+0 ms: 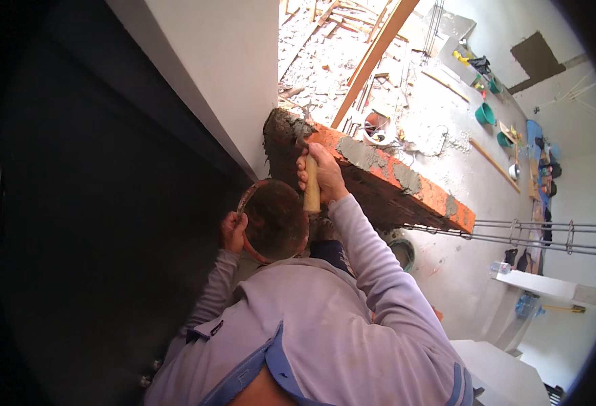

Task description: The person builds a brick wall by applying mortar with a trowel, placing bricks, and tapping them into place, then uses a rotary hammer to drill into the adjacent structure.

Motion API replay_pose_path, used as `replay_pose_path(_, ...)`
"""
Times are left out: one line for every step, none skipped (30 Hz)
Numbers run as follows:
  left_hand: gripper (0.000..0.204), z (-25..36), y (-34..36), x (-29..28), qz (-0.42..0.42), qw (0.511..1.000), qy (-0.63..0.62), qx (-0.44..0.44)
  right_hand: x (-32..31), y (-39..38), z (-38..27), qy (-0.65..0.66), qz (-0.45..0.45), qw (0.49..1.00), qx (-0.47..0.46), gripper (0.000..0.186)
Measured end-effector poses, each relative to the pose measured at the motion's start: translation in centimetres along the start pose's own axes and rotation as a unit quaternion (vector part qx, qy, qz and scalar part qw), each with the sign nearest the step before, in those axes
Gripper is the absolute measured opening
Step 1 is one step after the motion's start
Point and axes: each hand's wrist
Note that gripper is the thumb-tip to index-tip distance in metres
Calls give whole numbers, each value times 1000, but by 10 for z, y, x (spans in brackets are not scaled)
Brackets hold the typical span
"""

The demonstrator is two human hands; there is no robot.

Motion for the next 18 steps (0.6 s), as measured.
replay_pose_path(28,2,0,-4,-12,1000,-1,4,-9,10,8,8,5,1000,-4,26)
replay_pose_path(28,4,-1,-7,-19,1000,7,4,-20,21,16,18,5,1000,22,26)
replay_pose_path(28,14,-7,-11,-7,1000,29,4,-15,25,19,26,-4,998,53,25)
replay_pose_path(28,20,-9,-16,5,999,51,4,-15,23,20,-17,14,999,45,25)
replay_pose_path(28,19,-7,-22,5,998,56,5,-13,21,22,-12,13,999,44,25)
replay_pose_path(28,16,-7,-27,7,999,33,6,-4,11,19,6,21,1000,15,26)
replay_pose_path(28,13,-8,-32,8,1000,9,6,1,5,19,25,30,999,-16,27)
replay_pose_path(28,11,-9,-38,7,1000,12,5,-5,12,28,51,33,998,14,28)
replay_pose_path(28,12,-8,-37,12,1000,11,3,-9,15,28,51,36,998,9,28)
replay_pose_path(29,14,-7,-37,16,1000,10,1,-12,18,27,50,37,997,40,28)
replay_pose_path(29,15,-6,-36,10,1000,10,3,-16,18,26,50,38,995,72,29)
replay_pose_path(29,19,-4,-36,1,1000,26,3,-11,15,21,51,39,996,68,29)
replay_pose_path(29,22,-7,-39,-3,999,43,-1,-1,4,14,30,43,998,40,28)
replay_pose_path(29,26,-10,-40,-1,999,44,-3,7,-6,7,9,48,999,11,27)
replay_pose_path(29,32,-10,-35,-7,999,40,-15,6,-9,-8,-25,50,998,6,27)
replay_pose_path(28,36,-12,-36,-8,999,37,-28,7,-11,-23,-113,54,992,-3,28)
replay_pose_path(28,35,-12,-40,-6,999,40,-29,6,-9,-34,-200,57,978,-12,28)
replay_pose_path(30,32,-9,-40,-10,998,56,-9,-1,-5,-43,-277,44,960,7,29)
Point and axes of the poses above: each hand's wrist, its own y-axis towards the middle knuckle, its own x-axis out of the palm, z = x × y, and after that the axes turned 8 degrees about -x, right-handed
